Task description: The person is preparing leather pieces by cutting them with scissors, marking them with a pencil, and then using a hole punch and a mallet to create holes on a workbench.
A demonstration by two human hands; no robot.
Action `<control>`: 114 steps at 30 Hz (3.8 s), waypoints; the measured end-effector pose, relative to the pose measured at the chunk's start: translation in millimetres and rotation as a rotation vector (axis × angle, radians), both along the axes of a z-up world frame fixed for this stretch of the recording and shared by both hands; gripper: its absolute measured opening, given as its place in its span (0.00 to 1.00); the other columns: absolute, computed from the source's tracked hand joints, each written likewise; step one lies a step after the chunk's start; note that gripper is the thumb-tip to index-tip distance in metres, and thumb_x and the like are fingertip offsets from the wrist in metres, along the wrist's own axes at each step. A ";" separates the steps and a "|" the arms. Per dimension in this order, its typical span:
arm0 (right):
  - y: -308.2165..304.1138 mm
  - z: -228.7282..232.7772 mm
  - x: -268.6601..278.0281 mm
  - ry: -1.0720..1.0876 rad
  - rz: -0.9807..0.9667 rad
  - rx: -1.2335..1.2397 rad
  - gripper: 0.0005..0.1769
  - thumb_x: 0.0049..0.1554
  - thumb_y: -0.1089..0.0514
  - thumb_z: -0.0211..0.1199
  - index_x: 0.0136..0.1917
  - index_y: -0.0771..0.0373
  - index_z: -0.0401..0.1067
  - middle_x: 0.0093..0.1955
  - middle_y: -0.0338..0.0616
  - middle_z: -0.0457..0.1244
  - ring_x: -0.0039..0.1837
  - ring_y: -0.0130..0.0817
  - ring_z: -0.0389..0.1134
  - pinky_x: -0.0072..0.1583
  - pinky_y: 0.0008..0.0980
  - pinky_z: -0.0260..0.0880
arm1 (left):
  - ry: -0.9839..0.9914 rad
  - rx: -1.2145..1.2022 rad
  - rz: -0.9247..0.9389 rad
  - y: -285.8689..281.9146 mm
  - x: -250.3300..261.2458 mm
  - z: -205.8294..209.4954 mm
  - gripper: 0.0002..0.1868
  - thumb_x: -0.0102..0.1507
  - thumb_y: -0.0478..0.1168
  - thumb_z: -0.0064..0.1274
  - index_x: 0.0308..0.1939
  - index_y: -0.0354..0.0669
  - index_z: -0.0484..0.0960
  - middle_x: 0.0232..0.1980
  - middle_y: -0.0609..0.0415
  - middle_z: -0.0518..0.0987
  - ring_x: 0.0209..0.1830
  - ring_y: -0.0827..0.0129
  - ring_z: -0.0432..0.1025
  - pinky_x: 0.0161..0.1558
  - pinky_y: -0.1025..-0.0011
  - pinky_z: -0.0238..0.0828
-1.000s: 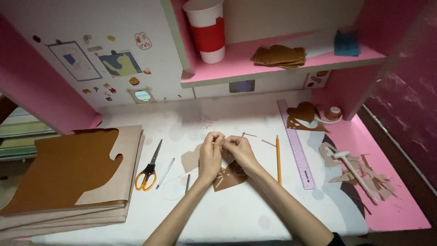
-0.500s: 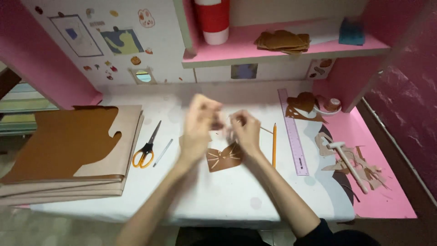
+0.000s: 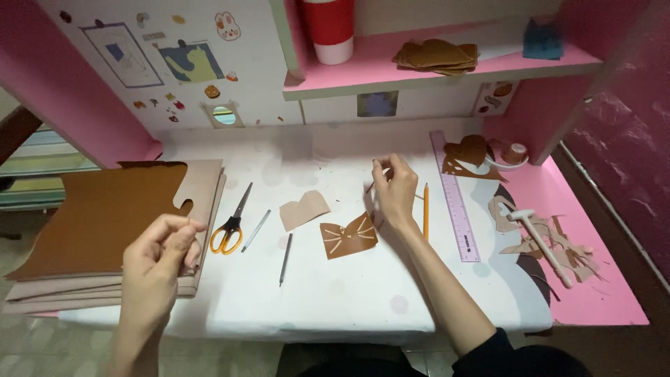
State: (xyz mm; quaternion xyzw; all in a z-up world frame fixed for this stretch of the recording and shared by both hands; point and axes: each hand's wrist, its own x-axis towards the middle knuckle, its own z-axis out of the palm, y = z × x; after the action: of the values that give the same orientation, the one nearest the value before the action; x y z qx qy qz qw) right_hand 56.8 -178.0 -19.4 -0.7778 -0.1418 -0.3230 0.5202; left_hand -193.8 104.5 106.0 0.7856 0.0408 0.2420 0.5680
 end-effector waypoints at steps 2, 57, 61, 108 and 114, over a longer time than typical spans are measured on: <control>-2.0 -3.4 3.4 0.045 0.008 0.025 0.06 0.63 0.61 0.61 0.44 0.63 0.75 0.38 0.42 0.68 0.36 0.29 0.64 0.40 0.31 0.64 | 0.017 -0.038 0.054 0.4 -4.4 0.4 0.09 0.73 0.36 0.45 0.46 0.35 0.80 0.22 0.54 0.68 0.20 0.76 0.56 0.23 0.79 0.51; 17.7 22.6 -25.9 0.373 0.267 0.159 0.07 0.63 0.59 0.58 0.45 0.62 0.74 0.38 0.45 0.70 0.36 0.30 0.64 0.38 0.27 0.65 | 0.183 -0.396 -0.411 -106.2 207.3 -75.5 0.02 0.59 0.31 0.51 0.32 0.35 0.75 0.47 0.39 0.85 0.46 0.65 0.81 0.46 0.77 0.80; 17.1 26.4 -27.4 0.358 0.265 0.156 0.07 0.63 0.60 0.58 0.44 0.62 0.74 0.38 0.45 0.70 0.36 0.31 0.64 0.38 0.27 0.67 | 0.183 -0.402 -0.430 -108.0 208.1 -76.5 0.04 0.61 0.32 0.53 0.32 0.36 0.74 0.48 0.40 0.86 0.47 0.66 0.81 0.46 0.78 0.79; -32.5 42.0 -44.8 0.795 0.514 0.196 0.12 0.58 0.54 0.63 0.42 0.67 0.77 0.35 0.49 0.65 0.33 0.31 0.58 0.36 0.25 0.54 | 0.248 0.157 0.078 -55.1 228.9 -96.1 0.08 0.68 0.38 0.50 0.44 0.37 0.81 0.26 0.50 0.81 0.23 0.66 0.76 0.28 0.69 0.76; -26.4 46.9 -137.5 0.901 0.277 0.359 0.08 0.52 0.66 0.63 0.43 0.73 0.79 0.35 0.54 0.67 0.30 0.34 0.60 0.33 0.27 0.57 | 0.335 0.506 0.146 -42.6 233.6 -107.4 0.07 0.65 0.41 0.53 0.37 0.45 0.85 0.32 0.50 0.84 0.39 0.49 0.79 0.43 0.54 0.75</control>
State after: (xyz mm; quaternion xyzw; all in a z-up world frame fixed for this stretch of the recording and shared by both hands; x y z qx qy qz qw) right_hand -80.7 -204.4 27.5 -0.7121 0.0528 0.0978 0.6933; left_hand 39.8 61.9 -1.5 0.9260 0.1285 0.1518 0.3208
